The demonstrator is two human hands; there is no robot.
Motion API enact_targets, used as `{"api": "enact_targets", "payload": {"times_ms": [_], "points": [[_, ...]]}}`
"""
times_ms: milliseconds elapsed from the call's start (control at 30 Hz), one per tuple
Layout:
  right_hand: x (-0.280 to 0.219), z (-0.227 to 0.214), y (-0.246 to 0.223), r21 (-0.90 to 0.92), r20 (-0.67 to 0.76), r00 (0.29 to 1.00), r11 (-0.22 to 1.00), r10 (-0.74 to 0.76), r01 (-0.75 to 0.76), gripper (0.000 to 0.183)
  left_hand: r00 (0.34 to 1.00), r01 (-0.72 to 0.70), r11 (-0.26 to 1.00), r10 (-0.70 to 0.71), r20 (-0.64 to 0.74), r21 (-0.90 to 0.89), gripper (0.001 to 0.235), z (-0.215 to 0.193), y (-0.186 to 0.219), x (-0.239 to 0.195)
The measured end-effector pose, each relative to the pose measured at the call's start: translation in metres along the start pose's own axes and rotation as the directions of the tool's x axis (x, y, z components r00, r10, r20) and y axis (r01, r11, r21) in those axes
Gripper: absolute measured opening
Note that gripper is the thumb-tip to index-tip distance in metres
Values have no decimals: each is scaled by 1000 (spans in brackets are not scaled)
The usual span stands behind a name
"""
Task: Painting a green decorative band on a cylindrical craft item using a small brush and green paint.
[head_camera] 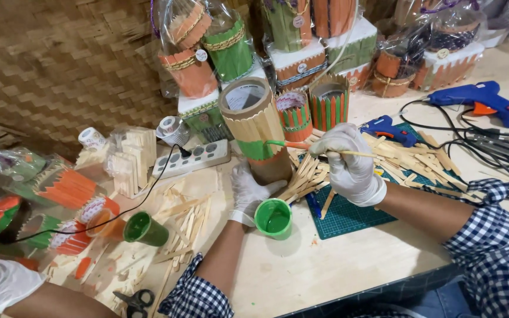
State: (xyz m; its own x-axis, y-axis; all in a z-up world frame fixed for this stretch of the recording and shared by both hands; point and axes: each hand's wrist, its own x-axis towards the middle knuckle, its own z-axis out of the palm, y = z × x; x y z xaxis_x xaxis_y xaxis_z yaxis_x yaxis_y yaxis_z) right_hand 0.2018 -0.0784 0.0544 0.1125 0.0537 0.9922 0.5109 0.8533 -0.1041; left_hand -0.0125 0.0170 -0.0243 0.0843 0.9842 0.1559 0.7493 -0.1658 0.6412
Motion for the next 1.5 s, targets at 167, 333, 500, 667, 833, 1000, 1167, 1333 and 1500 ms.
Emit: {"api": "enact_targets", "payload": {"times_ms": [167, 333, 500, 667, 833, 1000, 1167, 1333, 1500], "points": [[1, -7, -6, -18, 27, 999, 999, -44, 44, 31, 998, 60, 996, -57, 41, -70, 98, 6, 11, -2], [1, -1, -4, -5, 45, 997, 998, -58, 58, 31, 987, -156, 968, 144, -75, -195, 67, -28, 32, -18], [2, -1, -5, -2, 48, 995, 996, -84, 84, 30, 975, -219, 940, 197, -108, -262, 61, -34, 35, -20], [0, -11, -7, -71, 41, 995, 993, -93, 96, 37, 988, -138, 979, 126, -90, -152, 71, -21, 37, -17], [-7, -8, -2, -47, 56, 993, 993, -107, 109, 36, 986, -159, 980, 151, -75, -121, 71, -26, 40, -21], [-4, -1, -2, -32, 27, 991, 991, -132, 133, 32, 989, -145, 980, 139, -57, -138, 81, -26, 36, -19], [0, -5, -6, -36, 22, 992, 992, -124, 125, 37, 983, -175, 960, 160, -85, -218, 65, -35, 38, -21], [-15, -16, -4, -50, 25, 995, 994, -101, 102, 40, 983, -180, 941, 178, -33, -285, 65, -40, 41, -22], [-17, -11, -5, -31, 12, 997, 996, -77, 78, 40, 977, -204, 904, 211, -24, -376, 63, -46, 43, -22]]}}
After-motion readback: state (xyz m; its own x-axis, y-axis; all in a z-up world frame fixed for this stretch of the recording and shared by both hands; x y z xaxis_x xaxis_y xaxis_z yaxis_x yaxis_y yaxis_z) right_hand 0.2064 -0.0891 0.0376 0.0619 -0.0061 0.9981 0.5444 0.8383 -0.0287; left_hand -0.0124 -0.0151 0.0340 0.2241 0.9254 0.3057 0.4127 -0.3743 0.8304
